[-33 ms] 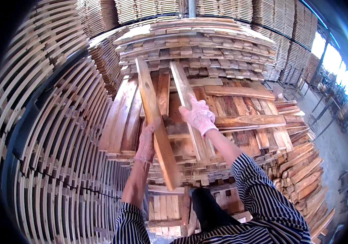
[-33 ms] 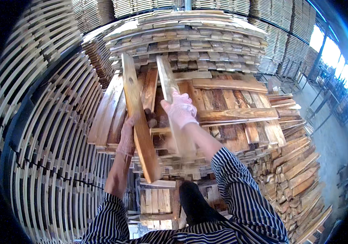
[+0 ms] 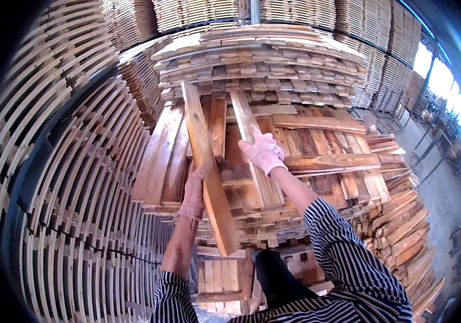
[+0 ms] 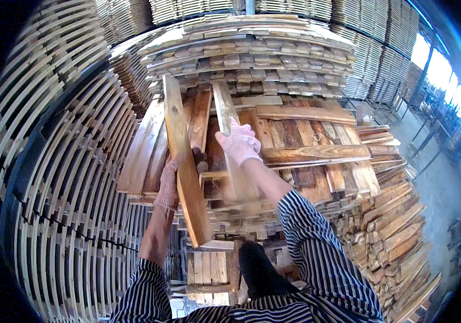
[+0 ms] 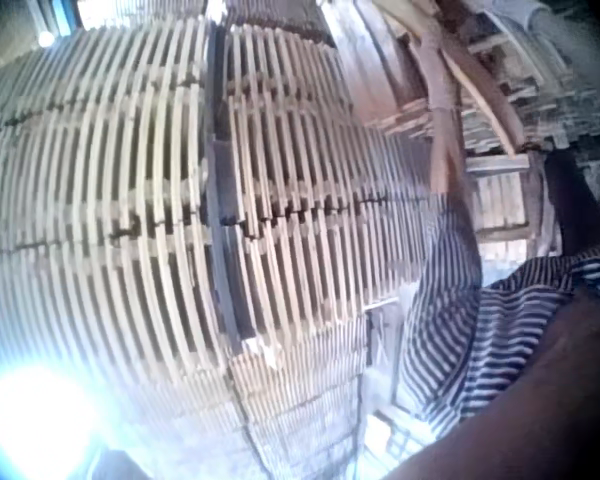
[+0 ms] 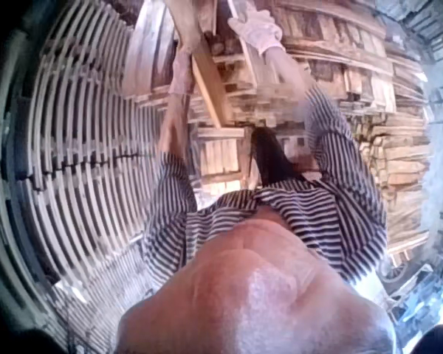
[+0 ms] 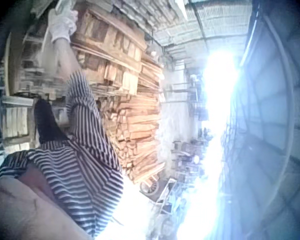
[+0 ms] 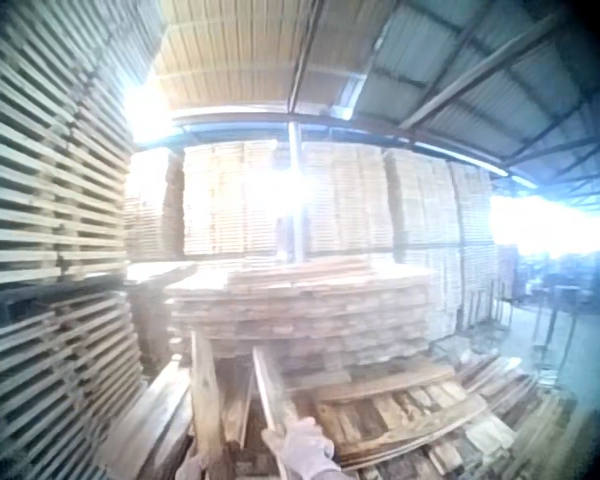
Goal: The person repeatedly picks up wooden planks from a large pile on the floor and stacks them onto a metal rack. The person wears gloves and handles the wood one or two pieces at a time, lifting them overhead to place them on the rack.
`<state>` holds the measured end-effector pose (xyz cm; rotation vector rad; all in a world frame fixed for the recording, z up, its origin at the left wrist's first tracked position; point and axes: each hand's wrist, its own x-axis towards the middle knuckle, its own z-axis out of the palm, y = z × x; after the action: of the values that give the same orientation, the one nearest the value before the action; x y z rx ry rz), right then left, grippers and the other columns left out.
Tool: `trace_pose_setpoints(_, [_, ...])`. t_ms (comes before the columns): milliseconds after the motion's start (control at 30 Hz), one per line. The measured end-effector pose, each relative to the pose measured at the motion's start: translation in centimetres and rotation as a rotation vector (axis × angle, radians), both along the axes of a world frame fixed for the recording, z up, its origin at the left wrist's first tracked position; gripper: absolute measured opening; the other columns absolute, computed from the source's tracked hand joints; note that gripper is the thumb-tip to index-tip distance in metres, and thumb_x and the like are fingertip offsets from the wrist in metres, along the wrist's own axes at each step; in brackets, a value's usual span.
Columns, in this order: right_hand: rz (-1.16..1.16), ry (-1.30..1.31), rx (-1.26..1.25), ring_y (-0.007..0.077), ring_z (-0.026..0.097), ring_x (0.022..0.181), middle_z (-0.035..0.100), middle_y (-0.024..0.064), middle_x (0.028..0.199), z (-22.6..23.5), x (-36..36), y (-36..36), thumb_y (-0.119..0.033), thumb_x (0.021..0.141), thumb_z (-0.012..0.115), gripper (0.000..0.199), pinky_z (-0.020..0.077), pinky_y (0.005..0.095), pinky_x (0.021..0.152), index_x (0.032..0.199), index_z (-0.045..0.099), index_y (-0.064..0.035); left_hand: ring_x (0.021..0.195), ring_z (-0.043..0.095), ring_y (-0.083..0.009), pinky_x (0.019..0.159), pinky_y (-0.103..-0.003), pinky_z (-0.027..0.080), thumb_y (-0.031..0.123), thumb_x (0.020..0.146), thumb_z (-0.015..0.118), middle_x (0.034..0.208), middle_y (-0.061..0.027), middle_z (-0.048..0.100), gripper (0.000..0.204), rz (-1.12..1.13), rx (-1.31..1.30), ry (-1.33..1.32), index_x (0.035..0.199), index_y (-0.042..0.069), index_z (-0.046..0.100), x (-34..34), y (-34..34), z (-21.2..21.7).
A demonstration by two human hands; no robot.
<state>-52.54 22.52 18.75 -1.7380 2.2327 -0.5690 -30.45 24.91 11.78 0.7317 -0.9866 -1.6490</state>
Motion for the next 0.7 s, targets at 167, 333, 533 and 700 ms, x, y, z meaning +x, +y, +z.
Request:
trace_pose_setpoints(167, [0.034,0.026,0.004,0.0381,0.06,0.126,0.055,0.0188,0.141,-6.6,-2.0,-8.1,-0.061,0.096,0.055,0.065,0.05,0.0543,0.103,0.15,0.052,-0.0247,0.094,0.071,-0.0255,0.082,-0.034,0.061,0.067,0.096,0.059,0.111,-0.0173,0.071,0.078,-0.227,0.012,0.306,0.127,-0.005,0.061,-2.4,1.9,2.8])
trace_pose_setpoints(333, [0.222,0.14,-0.242,0.0489,0.062,0.114,0.063,0.0288,0.121,-6.2,-0.9,-8.1,-0.052,0.101,0.047,0.044,0.051,0.057,0.097,0.126,0.062,-0.0176,0.097,0.07,-0.0275,0.083,-0.039,0.06,0.072,0.096,0.054,0.115,-0.0171,0.07,0.084,0.038,0.085,0.091,0.133,-0.003,0.058,-3.0,-1.0,1.6])
trace_pose_setpoints(533, [0.467,-0.63,-0.319,0.0336,0.056,0.134,0.052,0.025,0.151,-3.0,-0.7,1.7,-0.036,0.097,0.067,0.075,0.0479,0.0414,0.107,0.159,0.036,-0.0095,0.108,0.065,-0.0257,0.095,-0.041,0.055,0.073,0.097,0.049,0.12,-0.0111,0.067,0.079,-0.09,0.167,0.196,0.138,0.006,0.058,-8.8,-0.9,4.3])
trace_pose_setpoints(700, [0.081,-0.17,-0.04,0.0401,0.056,0.133,0.049,0.0267,0.149,-2.3,-0.8,0.1,-0.064,0.088,0.06,0.087,0.0491,0.0501,0.106,0.154,0.043,-0.0101,0.117,0.064,-0.0279,0.1,-0.044,0.052,0.067,0.097,0.055,0.13,-0.0164,0.064,0.075,0.328,-0.331,-0.951,0.144,0.009,0.055,2.0,-7.6,1.9])
